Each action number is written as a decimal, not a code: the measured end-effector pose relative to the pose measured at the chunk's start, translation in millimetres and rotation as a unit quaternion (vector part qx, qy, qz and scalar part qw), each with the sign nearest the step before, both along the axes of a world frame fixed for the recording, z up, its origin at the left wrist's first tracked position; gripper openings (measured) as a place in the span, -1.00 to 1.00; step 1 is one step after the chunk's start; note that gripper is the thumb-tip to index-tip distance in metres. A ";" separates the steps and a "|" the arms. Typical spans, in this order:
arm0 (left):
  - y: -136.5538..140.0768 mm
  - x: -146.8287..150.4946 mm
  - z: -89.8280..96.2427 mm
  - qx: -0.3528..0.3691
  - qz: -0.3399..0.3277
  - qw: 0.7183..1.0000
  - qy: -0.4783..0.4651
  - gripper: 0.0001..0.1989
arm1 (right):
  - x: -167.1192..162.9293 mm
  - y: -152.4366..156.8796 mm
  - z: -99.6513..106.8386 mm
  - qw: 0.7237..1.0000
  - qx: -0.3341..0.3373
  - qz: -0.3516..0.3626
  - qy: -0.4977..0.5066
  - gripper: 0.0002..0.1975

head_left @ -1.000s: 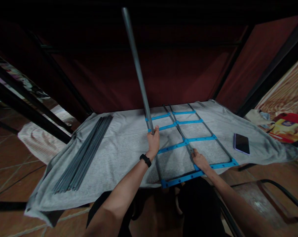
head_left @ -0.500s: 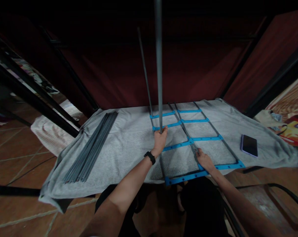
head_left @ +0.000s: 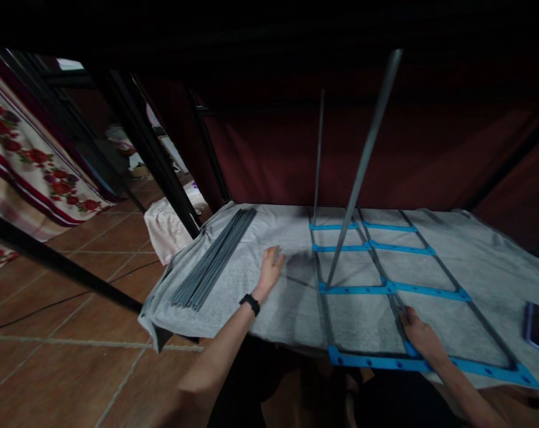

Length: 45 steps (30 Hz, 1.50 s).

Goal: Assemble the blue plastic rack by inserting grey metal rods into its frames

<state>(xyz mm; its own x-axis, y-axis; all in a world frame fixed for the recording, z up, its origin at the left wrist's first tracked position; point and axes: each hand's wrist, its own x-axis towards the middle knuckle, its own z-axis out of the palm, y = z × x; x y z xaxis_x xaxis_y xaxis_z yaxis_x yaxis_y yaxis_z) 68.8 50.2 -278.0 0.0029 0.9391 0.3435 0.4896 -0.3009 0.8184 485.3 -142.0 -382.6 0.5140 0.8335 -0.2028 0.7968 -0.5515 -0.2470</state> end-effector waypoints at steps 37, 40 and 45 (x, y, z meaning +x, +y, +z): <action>55.0 -129.5 -46.3 -0.127 0.247 0.930 0.241 -0.75 | 2.3 2.2 -18.0 1.000 0.026 0.001 -0.005 -0.47; 52.4 -115.6 -36.5 -0.159 0.234 0.959 0.029 -0.87 | -0.5 2.7 -13.6 1.000 0.018 -0.007 -0.004 -0.49; 47.7 -71.0 8.9 -0.156 0.111 0.939 -0.284 -0.58 | -6.1 2.4 -4.0 1.000 0.019 -0.013 -0.006 -0.49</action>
<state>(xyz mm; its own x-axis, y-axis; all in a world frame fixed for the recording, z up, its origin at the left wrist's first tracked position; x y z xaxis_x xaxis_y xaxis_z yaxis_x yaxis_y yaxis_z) -2.2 97.9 -269.0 -0.3056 0.9502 -0.0609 -0.0313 0.0540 0.9981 479.2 -139.6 -386.6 0.5378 0.8267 -0.1650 0.7855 -0.5625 -0.2582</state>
